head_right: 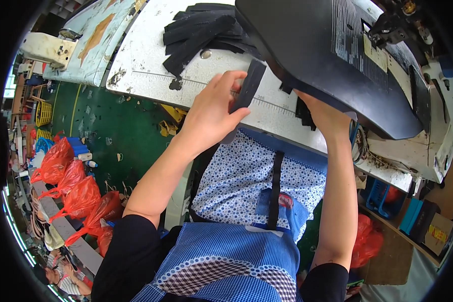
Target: Processing leather shoe components using an edge-folding machine.
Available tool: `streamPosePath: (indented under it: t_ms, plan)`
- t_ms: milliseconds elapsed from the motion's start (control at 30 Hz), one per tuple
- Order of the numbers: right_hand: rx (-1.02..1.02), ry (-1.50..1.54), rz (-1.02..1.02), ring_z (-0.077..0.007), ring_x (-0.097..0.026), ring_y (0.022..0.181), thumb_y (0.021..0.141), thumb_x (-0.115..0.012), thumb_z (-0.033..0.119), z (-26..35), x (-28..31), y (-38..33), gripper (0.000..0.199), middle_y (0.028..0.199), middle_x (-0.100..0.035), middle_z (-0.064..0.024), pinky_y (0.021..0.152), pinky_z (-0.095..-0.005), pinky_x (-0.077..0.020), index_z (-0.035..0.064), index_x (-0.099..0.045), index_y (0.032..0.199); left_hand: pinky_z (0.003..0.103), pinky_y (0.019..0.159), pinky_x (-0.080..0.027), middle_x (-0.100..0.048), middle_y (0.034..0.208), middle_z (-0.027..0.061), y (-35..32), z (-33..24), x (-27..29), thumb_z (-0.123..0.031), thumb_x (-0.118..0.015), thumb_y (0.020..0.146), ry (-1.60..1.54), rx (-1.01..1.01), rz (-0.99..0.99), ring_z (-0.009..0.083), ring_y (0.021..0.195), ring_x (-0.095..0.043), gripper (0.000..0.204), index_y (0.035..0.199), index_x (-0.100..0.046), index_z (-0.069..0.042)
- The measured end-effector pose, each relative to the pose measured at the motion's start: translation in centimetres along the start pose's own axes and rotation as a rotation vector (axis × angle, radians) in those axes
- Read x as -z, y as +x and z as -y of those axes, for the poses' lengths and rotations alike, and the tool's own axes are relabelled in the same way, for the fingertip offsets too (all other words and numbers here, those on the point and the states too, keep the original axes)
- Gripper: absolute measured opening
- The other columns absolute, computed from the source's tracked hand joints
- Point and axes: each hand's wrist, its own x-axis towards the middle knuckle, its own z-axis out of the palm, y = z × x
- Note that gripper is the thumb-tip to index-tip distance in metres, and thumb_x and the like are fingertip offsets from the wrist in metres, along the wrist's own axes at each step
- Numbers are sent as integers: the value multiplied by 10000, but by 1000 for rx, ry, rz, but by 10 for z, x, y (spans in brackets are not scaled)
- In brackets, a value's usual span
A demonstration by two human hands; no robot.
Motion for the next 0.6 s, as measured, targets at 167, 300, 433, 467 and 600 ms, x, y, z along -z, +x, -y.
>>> streamPosePath:
  t_ms: [167, 300, 433, 467, 600]
  plan:
    - [-114, 103, -7, -332, -705, 1031, 906, -828, 345, 43, 31, -26, 476, 1132, -753, -168, 922, -410, -531, -8, -715, 1206, 263, 813, -566, -711, 1005, 36, -31, 14, 17, -23, -811, 912, -726, 305, 173, 103, 901, -688, 580, 1426, -543, -38]
    - [-129, 673, 39, -168, -663, 891, 978, -747, 154, 75, 33, -65, 266, 976, -730, -89, 808, -309, -531, 12, -717, 1201, 246, 794, -562, -697, 993, 20, -48, 1, 21, -14, -809, 917, -908, 277, 182, 91, 909, -685, 652, 1486, -493, -57]
    - [-424, 1147, 400, -132, -690, 894, 1063, -652, 134, 81, 30, -76, 202, 1011, -751, -81, 803, -275, -541, -11, -692, 1199, 235, 776, -558, -682, 963, 20, -47, -7, 17, -53, -837, 906, -966, 296, 137, 75, 869, -676, 702, 1485, -441, -54]
    - [-422, 1172, 463, -143, -708, 880, 1087, -628, 162, 80, 29, -81, 214, 1013, -757, -94, 796, -279, -551, -25, -689, 1172, 237, 770, -560, -677, 952, 23, -45, -9, 15, -62, -840, 906, -985, 307, 103, 73, 851, -673, 689, 1469, -442, -49]
    - [-518, 1404, 653, -146, -722, 885, 1091, -641, 228, 94, 28, -99, 258, 981, -746, -77, 814, -295, -578, -23, -684, 1133, 244, 737, -556, -661, 939, 34, -45, -15, 7, -47, -817, 921, -975, 285, 36, 83, 833, -668, 672, 1452, -405, -49]
